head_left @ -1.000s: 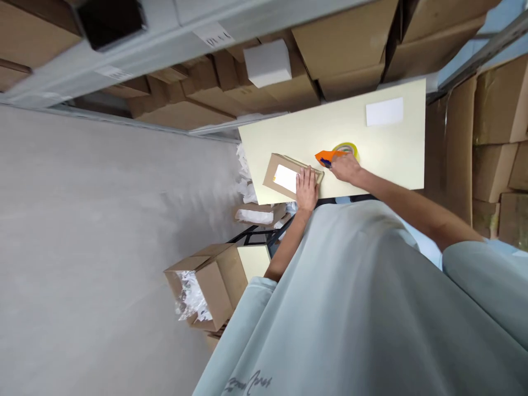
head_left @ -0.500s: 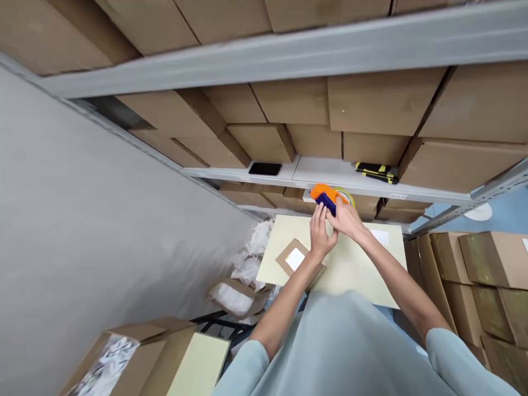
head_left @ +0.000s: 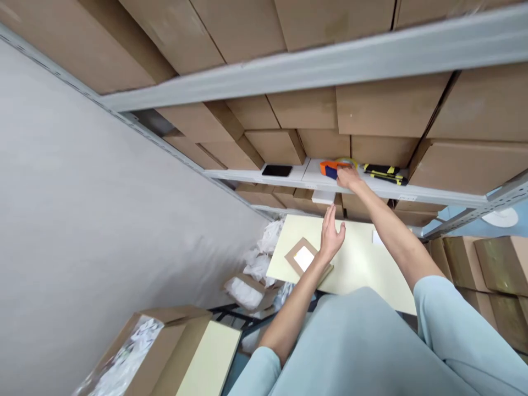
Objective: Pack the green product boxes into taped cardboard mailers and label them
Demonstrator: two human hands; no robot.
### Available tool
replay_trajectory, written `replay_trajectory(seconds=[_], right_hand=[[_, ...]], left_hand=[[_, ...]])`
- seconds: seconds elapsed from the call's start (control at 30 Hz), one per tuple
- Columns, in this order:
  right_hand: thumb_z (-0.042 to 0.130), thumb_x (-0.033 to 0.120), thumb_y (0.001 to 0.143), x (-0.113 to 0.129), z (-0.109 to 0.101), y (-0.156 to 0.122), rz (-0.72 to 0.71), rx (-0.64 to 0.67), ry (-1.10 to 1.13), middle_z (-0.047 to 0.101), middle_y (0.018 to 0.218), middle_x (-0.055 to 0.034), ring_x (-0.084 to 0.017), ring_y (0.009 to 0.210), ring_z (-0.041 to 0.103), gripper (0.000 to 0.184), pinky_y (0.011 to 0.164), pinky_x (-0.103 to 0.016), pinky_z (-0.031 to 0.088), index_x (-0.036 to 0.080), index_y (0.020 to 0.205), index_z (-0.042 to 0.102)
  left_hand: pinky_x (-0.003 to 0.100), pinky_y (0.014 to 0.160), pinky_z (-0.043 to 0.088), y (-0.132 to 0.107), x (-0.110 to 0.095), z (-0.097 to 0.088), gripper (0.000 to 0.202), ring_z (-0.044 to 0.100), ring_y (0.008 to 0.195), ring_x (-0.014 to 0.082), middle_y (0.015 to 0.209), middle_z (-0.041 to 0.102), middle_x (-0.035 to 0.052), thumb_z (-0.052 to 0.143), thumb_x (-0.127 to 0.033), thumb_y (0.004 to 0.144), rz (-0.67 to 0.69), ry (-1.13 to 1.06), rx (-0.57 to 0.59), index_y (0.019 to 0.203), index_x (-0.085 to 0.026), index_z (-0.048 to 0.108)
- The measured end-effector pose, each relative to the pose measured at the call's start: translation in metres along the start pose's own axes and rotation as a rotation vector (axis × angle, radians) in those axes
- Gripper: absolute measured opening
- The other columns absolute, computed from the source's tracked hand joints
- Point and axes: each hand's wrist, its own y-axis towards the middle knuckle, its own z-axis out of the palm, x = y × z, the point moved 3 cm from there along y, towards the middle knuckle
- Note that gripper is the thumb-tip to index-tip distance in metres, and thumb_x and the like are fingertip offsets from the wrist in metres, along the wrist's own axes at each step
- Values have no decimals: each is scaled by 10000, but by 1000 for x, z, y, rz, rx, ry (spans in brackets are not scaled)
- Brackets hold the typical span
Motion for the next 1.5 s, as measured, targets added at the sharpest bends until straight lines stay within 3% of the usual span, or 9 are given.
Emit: replay_trajectory(seconds=[0.1, 0.2, 0.4, 0.53, 0.9, 1.03, 1.2, 1.37, 1.5], right_hand=[[453, 276, 1121, -10, 37, -8, -82, -283, 103, 534, 1689, -350, -456, 1600, 477, 691, 1355, -678, 322, -51, 1726, 395], [267, 431, 1203, -19, 116, -46, -125, -459, 321, 429, 1795, -253, -437, 1668, 399, 681, 1373, -735, 281, 136, 1815, 315], [270, 550, 1212, 4, 321, -205, 206, 74, 713, 554, 1706, -298, -435, 1622, 496, 736, 1377, -664, 363, 37, 1697, 482], [365, 466, 1208, 34, 381, -272, 372, 440, 891, 642, 1646, -281, -392, 1583, 581, 635, 1395, -548, 373, 28, 1588, 623], [252, 729, 1202, 69, 387, -225, 347, 466, 1133, 822, 1391, -154, -321, 1368, 728, 774, 1254, -436, 518, 169, 1326, 772], [235, 708, 1201, 61, 377, -249, 657, 297, 1182, 757, 1480, -196, -320, 1457, 677, 777, 1306, -469, 492, 145, 1371, 743], [240, 638, 1209, 69, 364, -274, 1060, 537, 1349, 742, 1418, -262, -283, 1203, 814, 728, 1024, -432, 690, 99, 1525, 613], [137, 579, 1222, 98, 329, -259, 916, 535, 1471, 780, 1381, -228, -228, 1147, 826, 726, 1024, -372, 690, 119, 1533, 604], [110, 563, 1216, 115, 301, -261, 844, 254, 1468, 774, 1452, -192, -235, 1267, 786, 733, 1139, -388, 639, 147, 1590, 584]], left_hand=[[592, 1471, 291, -64, 40, -12, 711, 343, 1770, 334, 1834, 465, 167, 585, -420, 1104, -217, 33, 39, 1768, -220, 429], [595, 1484, 234, -136, 81, -29, 761, 287, 1789, 357, 1840, 446, 195, 606, -520, 1096, -490, 123, 102, 1757, -181, 441], [637, 1483, 125, -241, 117, -43, 746, 112, 1827, 370, 1913, 274, 208, 541, -567, 1129, -718, 348, 317, 1741, -146, 466], [564, 1502, 78, -252, 120, -44, 722, 72, 1835, 324, 1945, 171, 181, 453, -560, 1167, -676, 349, 388, 1754, -139, 460], [598, 1487, 168, -237, 111, -59, 676, 194, 1809, 391, 1917, 282, 183, 526, -473, 1140, -597, 363, 547, 1725, -135, 511], [611, 1391, 386, -186, 135, -81, 620, 536, 1614, 442, 1691, 608, 245, 594, -465, 1107, -592, 430, 605, 1640, -149, 608], [555, 1389, 363, -83, 202, -100, 629, 527, 1608, 427, 1628, 641, 289, 627, -553, 1089, -680, 437, 467, 1493, -75, 686], [510, 1160, 533, -45, 214, -95, 673, 726, 1302, 415, 1292, 815, 231, 517, -773, 1098, -934, 259, 681, 1129, -150, 768], [390, 1129, 537, -48, 195, -117, 577, 730, 1279, 313, 1368, 796, 163, 540, -716, 1119, -778, 150, 501, 1216, -188, 751]])
